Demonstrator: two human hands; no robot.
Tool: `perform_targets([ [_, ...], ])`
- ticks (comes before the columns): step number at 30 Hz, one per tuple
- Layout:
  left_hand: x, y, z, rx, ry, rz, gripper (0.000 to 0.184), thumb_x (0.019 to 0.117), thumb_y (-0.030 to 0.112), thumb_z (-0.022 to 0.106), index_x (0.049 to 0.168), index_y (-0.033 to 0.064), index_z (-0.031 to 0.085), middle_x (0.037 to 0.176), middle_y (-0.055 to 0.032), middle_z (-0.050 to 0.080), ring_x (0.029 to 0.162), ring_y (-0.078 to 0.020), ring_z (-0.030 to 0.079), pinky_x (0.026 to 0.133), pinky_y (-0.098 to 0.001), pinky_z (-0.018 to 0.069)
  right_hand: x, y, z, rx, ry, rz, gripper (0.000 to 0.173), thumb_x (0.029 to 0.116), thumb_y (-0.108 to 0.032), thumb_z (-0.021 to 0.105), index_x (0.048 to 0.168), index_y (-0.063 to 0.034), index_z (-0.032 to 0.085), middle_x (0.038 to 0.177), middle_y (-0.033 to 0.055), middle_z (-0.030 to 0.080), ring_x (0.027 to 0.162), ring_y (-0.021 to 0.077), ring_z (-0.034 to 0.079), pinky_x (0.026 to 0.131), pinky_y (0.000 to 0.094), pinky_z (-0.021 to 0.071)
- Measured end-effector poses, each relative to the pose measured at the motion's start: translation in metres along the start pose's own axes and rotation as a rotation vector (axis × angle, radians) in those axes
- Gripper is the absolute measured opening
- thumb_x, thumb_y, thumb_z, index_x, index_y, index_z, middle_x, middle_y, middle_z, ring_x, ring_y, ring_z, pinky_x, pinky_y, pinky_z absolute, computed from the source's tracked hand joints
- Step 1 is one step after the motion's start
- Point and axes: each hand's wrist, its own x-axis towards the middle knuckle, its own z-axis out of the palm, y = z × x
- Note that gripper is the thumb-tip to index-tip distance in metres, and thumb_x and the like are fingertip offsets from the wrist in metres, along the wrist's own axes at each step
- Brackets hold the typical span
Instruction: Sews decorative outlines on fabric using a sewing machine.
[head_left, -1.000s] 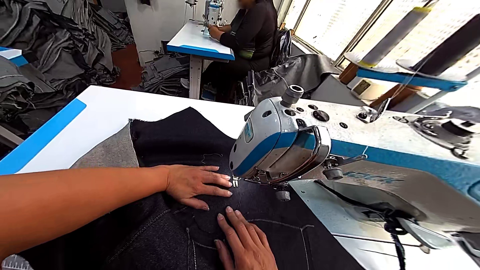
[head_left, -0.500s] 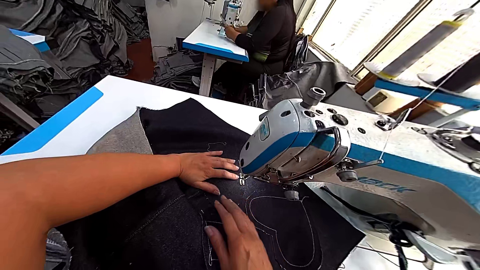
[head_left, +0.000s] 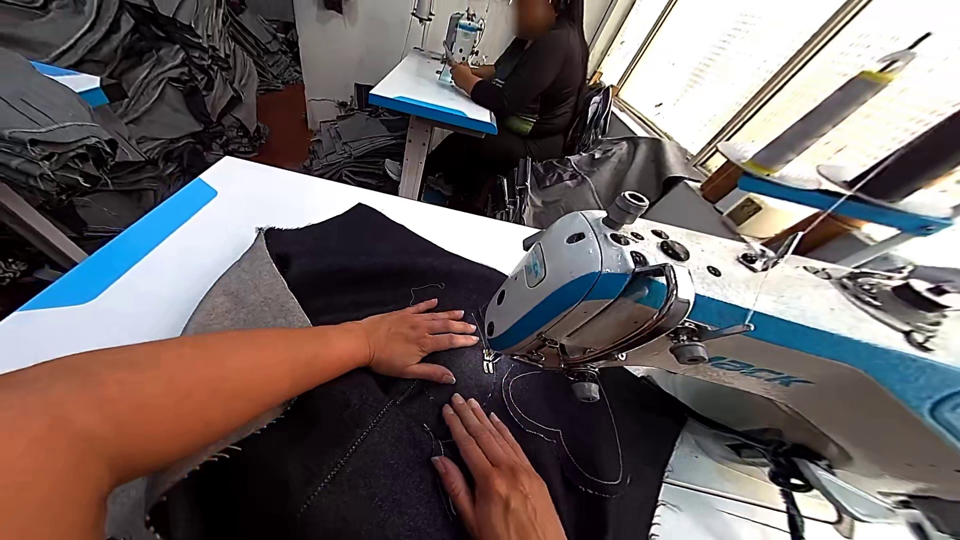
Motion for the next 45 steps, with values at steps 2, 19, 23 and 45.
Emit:
perform_targets([
  [2,-0.001,0.006,0.002,0.000,0.013,-0.072,0.067,0.1048,0.055,0.041,0.157,0.0130,0.043,0.164,-0.0066,0.038,0.156,-0.0289,0.025,0.126,-0.0577,0.0148,0.002,0.017,-0.002,0.032,0.011,-0.052,0.052,0.1070,-0.043,0.040,0.131,-0.0090,0.071,0.138,0.0055,0.067,0.130,0.0234,0.063,0.111,0.0429,0.0483],
  [19,0.016,-0.002,-0.012,0.130,0.006,0.245,0.050,0.1049,0.039,0.048,0.141,0.0056,0.059,0.145,-0.0146,0.058,0.147,-0.0345,0.041,0.124,-0.0599,0.0177,0.028,-0.050,-0.002,-0.026,-0.115,0.233,0.083,0.1017,-0.064,0.036,0.135,0.0071,0.062,0.145,0.0229,0.058,0.135,0.0390,0.056,0.114,0.0538,0.0423],
  [23,0.011,-0.013,-0.001,0.019,-0.007,0.231,0.055,0.1077,0.041,0.041,0.150,0.0067,0.050,0.158,-0.0090,0.048,0.152,-0.0276,0.035,0.126,-0.0524,0.0184,0.021,-0.043,0.015,-0.129,-0.005,0.156,0.078,0.1043,-0.060,0.033,0.133,0.0052,0.065,0.140,0.0208,0.062,0.131,0.0360,0.061,0.112,0.0495,0.0456],
  [45,0.005,0.050,-0.014,0.186,-0.078,-0.267,0.058,0.1064,0.047,0.046,0.147,0.0063,0.054,0.151,-0.0181,0.053,0.146,-0.0383,0.041,0.119,-0.0616,0.0280,0.035,0.026,-0.036,0.118,-0.070,0.020,0.043,0.1072,-0.036,0.045,0.113,-0.0093,0.077,0.119,0.0061,0.076,0.118,0.0236,0.070,0.104,0.0446,0.0543],
])
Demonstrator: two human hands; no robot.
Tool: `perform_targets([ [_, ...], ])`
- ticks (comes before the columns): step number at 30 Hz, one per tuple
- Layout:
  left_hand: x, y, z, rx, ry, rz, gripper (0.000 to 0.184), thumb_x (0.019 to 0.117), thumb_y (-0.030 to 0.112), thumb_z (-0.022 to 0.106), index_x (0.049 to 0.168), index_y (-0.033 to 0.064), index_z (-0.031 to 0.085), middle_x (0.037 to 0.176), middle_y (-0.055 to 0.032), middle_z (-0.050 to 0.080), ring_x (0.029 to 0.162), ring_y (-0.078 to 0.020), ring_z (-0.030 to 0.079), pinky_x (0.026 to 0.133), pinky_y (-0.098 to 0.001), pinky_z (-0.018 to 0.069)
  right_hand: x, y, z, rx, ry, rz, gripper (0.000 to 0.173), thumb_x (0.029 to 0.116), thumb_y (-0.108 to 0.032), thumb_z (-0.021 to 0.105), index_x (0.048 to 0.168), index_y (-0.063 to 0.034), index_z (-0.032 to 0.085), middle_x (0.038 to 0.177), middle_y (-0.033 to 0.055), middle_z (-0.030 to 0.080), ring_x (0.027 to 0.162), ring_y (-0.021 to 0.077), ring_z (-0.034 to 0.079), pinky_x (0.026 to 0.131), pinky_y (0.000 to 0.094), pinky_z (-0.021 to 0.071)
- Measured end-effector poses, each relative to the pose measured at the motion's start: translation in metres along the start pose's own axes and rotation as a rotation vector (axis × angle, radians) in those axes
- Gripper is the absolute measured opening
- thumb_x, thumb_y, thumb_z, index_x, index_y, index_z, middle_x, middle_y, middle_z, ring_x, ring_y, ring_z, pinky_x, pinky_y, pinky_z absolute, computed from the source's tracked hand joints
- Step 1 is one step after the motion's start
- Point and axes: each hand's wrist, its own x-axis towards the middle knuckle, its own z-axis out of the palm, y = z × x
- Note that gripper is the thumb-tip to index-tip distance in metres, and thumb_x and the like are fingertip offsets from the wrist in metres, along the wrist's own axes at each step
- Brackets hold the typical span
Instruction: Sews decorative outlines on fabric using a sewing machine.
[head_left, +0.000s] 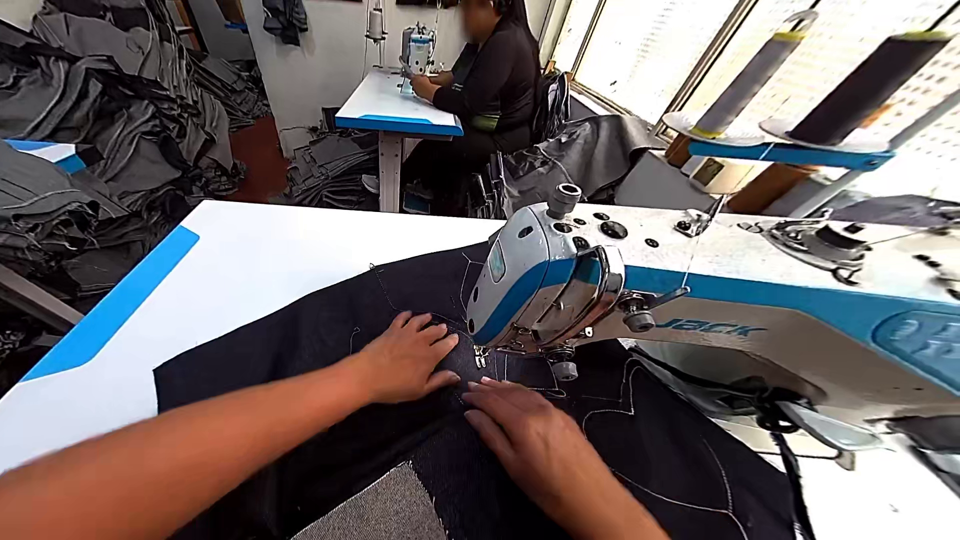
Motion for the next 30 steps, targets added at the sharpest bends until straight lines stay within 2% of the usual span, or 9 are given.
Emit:
perform_targets([
  [1,0.004,-0.017,0.000,0.066,0.075,0.225,0.049,0.1056,0.041,0.049,0.138,0.0074,0.063,0.140,-0.0149,0.063,0.140,-0.0358,0.050,0.118,-0.0590,0.0328,-0.001,-0.023,0.006,0.007,0.032,0.089,0.046,0.1059,-0.041,0.047,0.115,-0.0073,0.076,0.121,0.0091,0.075,0.120,0.0268,0.069,0.104,0.0475,0.0537],
  [3,0.019,-0.048,0.002,0.090,0.101,0.658,0.043,0.1058,0.030,0.048,0.141,0.0088,0.061,0.146,-0.0079,0.061,0.143,-0.0275,0.049,0.123,-0.0524,0.0275,-0.001,-0.053,0.029,-0.026,0.071,0.201,0.063,0.1035,-0.054,0.045,0.126,-0.0011,0.071,0.135,0.0175,0.067,0.130,0.0352,0.061,0.112,0.0548,0.0454],
  [5,0.029,-0.063,0.008,0.029,0.018,0.816,0.048,0.1088,0.029,0.039,0.149,0.0058,0.052,0.156,-0.0081,0.051,0.149,-0.0242,0.041,0.126,-0.0460,0.0219,-0.003,-0.060,0.058,-0.178,0.137,0.206,0.076,0.1013,-0.062,0.040,0.132,0.0026,0.066,0.139,0.0221,0.063,0.132,0.0390,0.059,0.113,0.0558,0.0422],
  [12,0.011,-0.058,0.032,-0.121,0.095,0.661,0.055,0.1100,0.038,0.032,0.154,0.0078,0.046,0.160,-0.0075,0.045,0.152,-0.0212,0.034,0.127,-0.0476,0.0219,-0.017,-0.035,0.056,-0.248,0.133,0.066,0.076,0.1029,-0.061,0.035,0.132,0.0015,0.066,0.138,0.0187,0.065,0.128,0.0325,0.063,0.113,0.0485,0.0446],
  [17,-0.016,-0.003,0.040,-0.052,0.161,0.257,0.058,0.1094,0.043,0.032,0.154,0.0089,0.046,0.162,-0.0082,0.041,0.154,-0.0213,0.032,0.126,-0.0504,0.0231,-0.025,0.028,0.029,-0.078,0.044,-0.171,0.052,0.1065,-0.045,0.040,0.132,-0.0089,0.067,0.137,0.0086,0.067,0.132,0.0227,0.060,0.114,0.0427,0.0455],
  [21,-0.023,0.056,0.038,-0.101,0.068,-0.125,0.067,0.1096,0.049,0.025,0.158,0.0039,0.035,0.168,-0.0125,0.028,0.158,-0.0247,0.020,0.127,-0.0553,0.0137,-0.010,0.096,0.008,-0.012,-0.018,-0.472,0.041,0.1070,-0.027,0.037,0.124,-0.0137,0.071,0.133,0.0004,0.070,0.132,0.0147,0.060,0.113,0.0358,0.0454],
  [25,-0.016,0.073,0.023,-0.149,-0.146,-0.261,0.075,0.1090,0.055,0.018,0.163,0.0034,0.018,0.172,-0.0134,0.008,0.160,-0.0253,0.001,0.127,-0.0559,-0.0004,0.009,0.124,-0.004,0.003,-0.061,-0.572,0.034,0.1012,-0.022,0.044,0.113,-0.0147,0.074,0.128,-0.0005,0.072,0.129,0.0145,0.061,0.109,0.0318,0.0471],
  [27,-0.016,0.058,0.012,-0.140,-0.166,-0.169,0.068,0.1105,0.049,0.023,0.161,0.0040,0.028,0.170,-0.0131,0.021,0.159,-0.0266,0.013,0.126,-0.0560,0.0105,0.006,0.099,-0.009,-0.052,-0.016,-0.406,0.028,0.0992,-0.023,0.050,0.104,-0.0150,0.077,0.119,-0.0021,0.075,0.122,0.0141,0.066,0.104,0.0341,0.0518],
  [30,-0.011,0.007,0.006,-0.047,-0.058,0.224,0.052,0.1105,0.039,0.036,0.148,0.0079,0.054,0.156,-0.0088,0.050,0.149,-0.0245,0.040,0.120,-0.0525,0.0299,-0.013,0.023,-0.003,-0.069,0.043,0.013,0.028,0.0987,-0.026,0.057,0.107,-0.0060,0.075,0.117,0.0096,0.075,0.119,0.0270,0.068,0.103,0.0486,0.0531],
])
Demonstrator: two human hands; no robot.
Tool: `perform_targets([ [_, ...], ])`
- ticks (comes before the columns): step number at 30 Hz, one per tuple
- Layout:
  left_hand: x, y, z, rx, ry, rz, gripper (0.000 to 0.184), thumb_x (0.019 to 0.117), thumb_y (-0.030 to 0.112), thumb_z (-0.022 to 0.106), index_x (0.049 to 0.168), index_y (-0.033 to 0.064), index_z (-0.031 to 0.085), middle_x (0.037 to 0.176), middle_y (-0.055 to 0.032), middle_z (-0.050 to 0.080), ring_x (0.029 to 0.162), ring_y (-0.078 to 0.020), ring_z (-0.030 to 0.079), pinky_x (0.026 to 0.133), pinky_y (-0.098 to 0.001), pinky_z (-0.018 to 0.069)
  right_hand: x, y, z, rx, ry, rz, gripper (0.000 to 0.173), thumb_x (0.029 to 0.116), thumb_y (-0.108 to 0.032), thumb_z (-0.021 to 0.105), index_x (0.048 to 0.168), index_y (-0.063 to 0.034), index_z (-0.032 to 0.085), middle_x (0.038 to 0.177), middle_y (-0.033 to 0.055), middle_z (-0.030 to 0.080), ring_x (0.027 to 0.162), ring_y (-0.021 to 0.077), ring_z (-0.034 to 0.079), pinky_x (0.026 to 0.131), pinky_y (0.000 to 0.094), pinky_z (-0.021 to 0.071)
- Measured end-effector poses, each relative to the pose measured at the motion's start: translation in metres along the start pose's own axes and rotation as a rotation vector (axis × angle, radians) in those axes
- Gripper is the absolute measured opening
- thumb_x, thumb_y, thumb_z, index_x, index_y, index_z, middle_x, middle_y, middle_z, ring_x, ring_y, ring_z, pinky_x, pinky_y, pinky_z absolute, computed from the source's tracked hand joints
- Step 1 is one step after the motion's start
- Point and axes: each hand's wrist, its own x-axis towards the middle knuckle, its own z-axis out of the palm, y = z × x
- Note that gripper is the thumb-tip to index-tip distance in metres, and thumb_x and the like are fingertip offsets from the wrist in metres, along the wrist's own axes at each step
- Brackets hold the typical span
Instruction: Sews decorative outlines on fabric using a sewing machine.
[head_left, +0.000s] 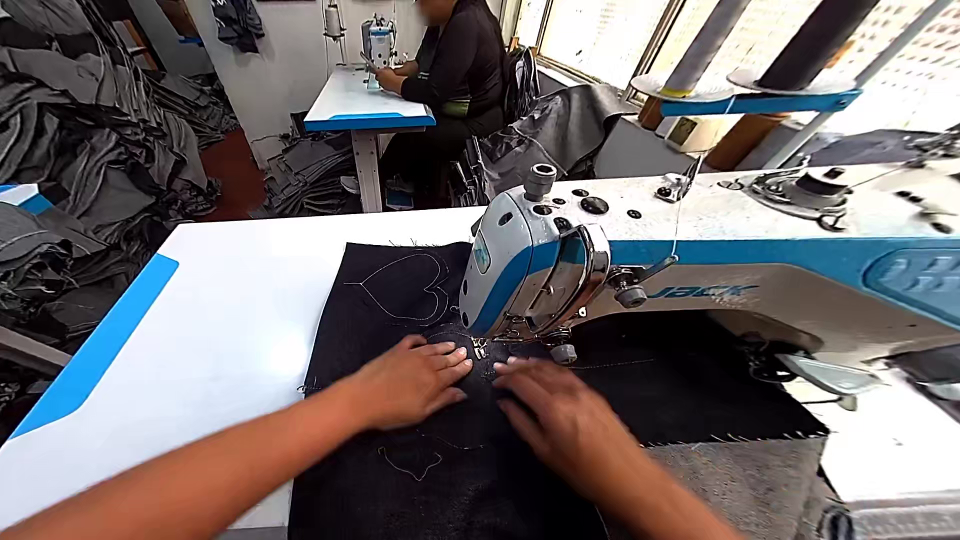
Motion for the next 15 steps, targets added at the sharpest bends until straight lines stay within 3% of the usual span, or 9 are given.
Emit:
perform_targets([
  [2,-0.004,-0.035,0.008,0.054,0.062,0.253,0.053,0.1091,0.041,0.038,0.152,0.0115,0.050,0.160,-0.0049,0.046,0.152,-0.0210,0.035,0.125,-0.0532,0.0229,-0.014,-0.041,0.019,0.042,0.019,0.150,0.044,0.1005,-0.038,0.055,0.122,-0.0032,0.070,0.132,0.0145,0.069,0.129,0.0323,0.062,0.109,0.0528,0.0480],
  [5,-0.008,-0.047,0.020,0.021,0.090,0.315,0.058,0.1099,0.043,0.032,0.157,0.0108,0.041,0.165,-0.0050,0.037,0.156,-0.0198,0.027,0.128,-0.0514,0.0171,-0.027,-0.052,0.049,-0.068,0.129,0.152,0.058,0.1043,-0.048,0.043,0.133,-0.0028,0.065,0.141,0.0130,0.064,0.135,0.0296,0.059,0.113,0.0486,0.0449],
  [10,-0.011,-0.023,0.028,0.025,0.161,0.155,0.058,0.1099,0.045,0.030,0.155,0.0122,0.045,0.162,-0.0048,0.041,0.154,-0.0190,0.031,0.126,-0.0512,0.0218,-0.030,-0.018,0.039,-0.023,0.096,0.053,0.042,0.1053,-0.033,0.044,0.130,-0.0093,0.067,0.140,0.0043,0.066,0.136,0.0204,0.058,0.115,0.0404,0.0452],
  [15,-0.004,0.030,0.040,0.007,0.240,-0.210,0.060,0.1096,0.046,0.031,0.154,0.0085,0.046,0.163,-0.0065,0.040,0.154,-0.0211,0.031,0.124,-0.0541,0.0236,-0.014,0.040,0.026,0.074,0.089,-0.137,0.034,0.0998,-0.015,0.044,0.118,-0.0109,0.074,0.132,-0.0005,0.070,0.130,0.0136,0.062,0.108,0.0343,0.0513],
])
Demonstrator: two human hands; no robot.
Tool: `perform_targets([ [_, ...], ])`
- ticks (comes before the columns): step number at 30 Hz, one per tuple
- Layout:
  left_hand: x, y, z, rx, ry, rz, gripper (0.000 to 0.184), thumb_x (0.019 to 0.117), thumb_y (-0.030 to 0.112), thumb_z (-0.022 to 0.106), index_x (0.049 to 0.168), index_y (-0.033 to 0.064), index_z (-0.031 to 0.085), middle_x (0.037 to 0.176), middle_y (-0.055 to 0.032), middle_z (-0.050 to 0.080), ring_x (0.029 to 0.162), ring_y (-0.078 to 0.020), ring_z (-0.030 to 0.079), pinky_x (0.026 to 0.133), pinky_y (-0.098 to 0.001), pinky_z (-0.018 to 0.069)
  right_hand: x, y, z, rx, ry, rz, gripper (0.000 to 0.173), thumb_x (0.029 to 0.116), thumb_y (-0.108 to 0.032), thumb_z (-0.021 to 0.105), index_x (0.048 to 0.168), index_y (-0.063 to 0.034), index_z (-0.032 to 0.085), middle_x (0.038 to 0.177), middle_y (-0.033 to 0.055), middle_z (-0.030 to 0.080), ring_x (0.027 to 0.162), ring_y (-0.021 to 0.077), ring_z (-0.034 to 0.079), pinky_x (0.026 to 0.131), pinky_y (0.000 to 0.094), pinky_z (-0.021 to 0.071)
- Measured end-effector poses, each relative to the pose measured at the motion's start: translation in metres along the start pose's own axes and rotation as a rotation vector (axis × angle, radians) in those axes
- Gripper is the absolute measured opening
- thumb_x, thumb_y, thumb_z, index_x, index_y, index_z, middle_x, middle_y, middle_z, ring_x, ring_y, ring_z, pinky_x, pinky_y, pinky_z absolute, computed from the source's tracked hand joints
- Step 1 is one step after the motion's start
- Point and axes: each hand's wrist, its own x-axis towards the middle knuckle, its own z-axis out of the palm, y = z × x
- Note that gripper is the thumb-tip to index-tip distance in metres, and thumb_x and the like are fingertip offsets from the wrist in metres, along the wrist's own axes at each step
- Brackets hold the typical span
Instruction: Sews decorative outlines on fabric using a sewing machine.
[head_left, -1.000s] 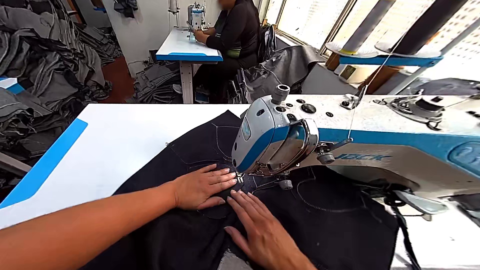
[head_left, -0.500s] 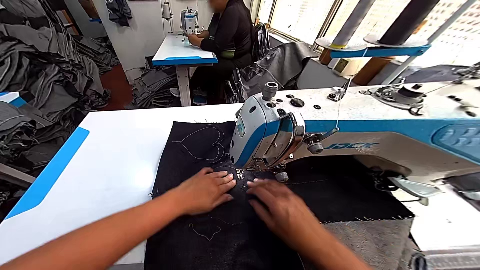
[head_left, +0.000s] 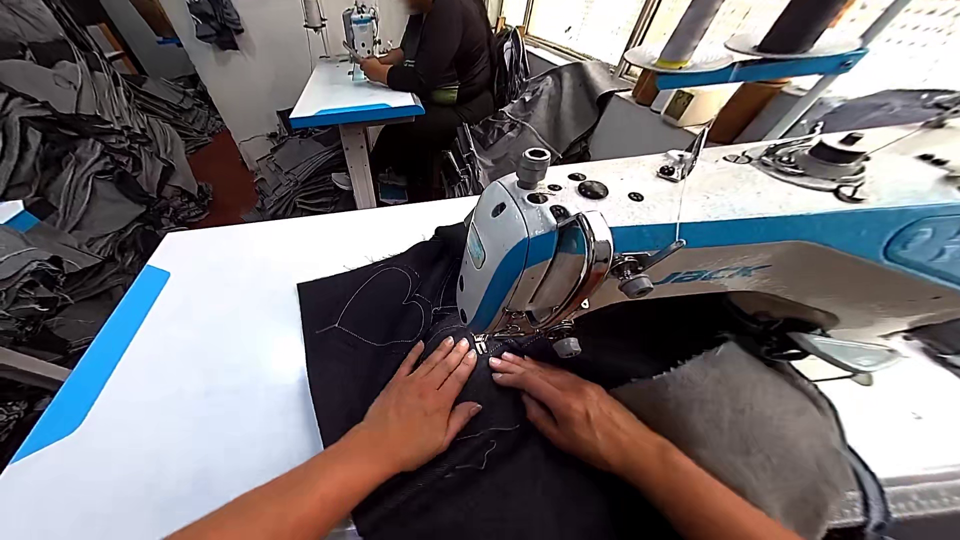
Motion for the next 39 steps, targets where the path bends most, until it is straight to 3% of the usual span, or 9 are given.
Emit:
perform_targets([
  [5,0.012,0.037,-0.001,0.003,-0.089,-0.300,0.068,0.1091,0.051,0.027,0.159,0.0050,0.035,0.168,-0.0098,0.028,0.158,-0.0233,0.020,0.126,-0.0547,0.0142,0.019,0.043,-0.006,0.051,-0.017,-0.115,0.036,0.0919,-0.011,0.046,0.110,-0.0101,0.077,0.123,0.0002,0.075,0.116,0.0142,0.070,0.093,0.0342,0.0583],
  [11,0.022,0.047,0.009,0.050,0.028,-0.368,0.066,0.1082,0.048,0.034,0.155,0.0015,0.041,0.164,-0.0145,0.036,0.155,-0.0280,0.027,0.125,-0.0536,0.0209,0.031,0.056,0.000,0.043,0.040,-0.095,0.034,0.0882,-0.015,0.048,0.100,-0.0099,0.080,0.106,0.0028,0.079,0.092,0.0172,0.076,0.077,0.0334,0.0599],
  [20,0.021,0.045,0.012,0.058,0.051,-0.353,0.066,0.1081,0.049,0.033,0.155,0.0024,0.043,0.163,-0.0132,0.038,0.154,-0.0281,0.030,0.124,-0.0554,0.0218,0.031,0.055,-0.001,0.042,0.044,-0.090,0.033,0.0873,-0.014,0.049,0.099,-0.0095,0.079,0.103,0.0051,0.079,0.092,0.0200,0.076,0.077,0.0353,0.0602],
  [25,0.016,-0.005,0.003,0.005,0.048,-0.061,0.060,0.1079,0.046,0.038,0.151,0.0063,0.050,0.159,-0.0097,0.046,0.150,-0.0248,0.038,0.122,-0.0563,0.0264,0.020,0.030,0.000,0.038,0.032,0.000,0.033,0.0901,-0.011,0.050,0.110,-0.0071,0.077,0.122,0.0048,0.075,0.110,0.0209,0.073,0.090,0.0396,0.0590],
  [28,0.020,-0.064,-0.007,0.012,0.115,0.227,0.045,0.1083,0.035,0.041,0.142,0.0129,0.062,0.148,-0.0069,0.059,0.142,-0.0257,0.050,0.118,-0.0544,0.0353,0.004,-0.007,-0.003,-0.066,-0.038,0.027,0.035,0.0974,-0.014,0.049,0.122,-0.0043,0.072,0.137,0.0082,0.067,0.130,0.0216,0.063,0.108,0.0387,0.0510],
  [30,0.027,-0.059,-0.017,0.089,0.101,0.131,0.040,0.1078,0.031,0.044,0.137,0.0141,0.067,0.143,-0.0058,0.064,0.140,-0.0287,0.053,0.117,-0.0585,0.0347,0.000,-0.011,-0.016,-0.185,-0.142,-0.094,0.037,0.1012,-0.019,0.047,0.127,-0.0045,0.070,0.137,0.0105,0.067,0.131,0.0234,0.062,0.109,0.0380,0.0503],
  [32,0.038,-0.012,-0.028,0.060,-0.049,-0.223,0.043,0.1089,0.031,0.044,0.140,0.0071,0.063,0.148,-0.0118,0.057,0.150,-0.0327,0.038,0.123,-0.0630,0.0197,0.008,0.005,-0.037,-0.250,-0.258,-0.292,0.038,0.1037,-0.023,0.047,0.129,-0.0063,0.070,0.136,0.0107,0.067,0.134,0.0254,0.059,0.113,0.0403,0.0461],
  [35,0.045,0.038,-0.013,-0.044,-0.147,-0.564,0.069,0.1082,0.052,0.033,0.160,0.0060,0.033,0.169,-0.0142,0.024,0.159,-0.0369,0.008,0.120,-0.0714,0.0005,0.023,0.048,-0.056,-0.185,-0.362,-0.533,0.041,0.1059,-0.034,0.046,0.136,-0.0150,0.068,0.143,0.0039,0.064,0.140,0.0231,0.053,0.119,0.0421,0.0387],
  [39,0.038,0.023,-0.003,0.042,-0.066,-0.441,0.090,0.0986,0.074,0.032,0.158,0.0055,0.038,0.167,-0.0141,0.029,0.157,-0.0388,0.015,0.116,-0.0767,0.0039,0.007,0.053,-0.039,-0.075,-0.275,-0.440,0.047,0.1064,-0.043,0.042,0.137,-0.0179,0.067,0.143,0.0003,0.064,0.138,0.0170,0.055,0.118,0.0343,0.0403],
])
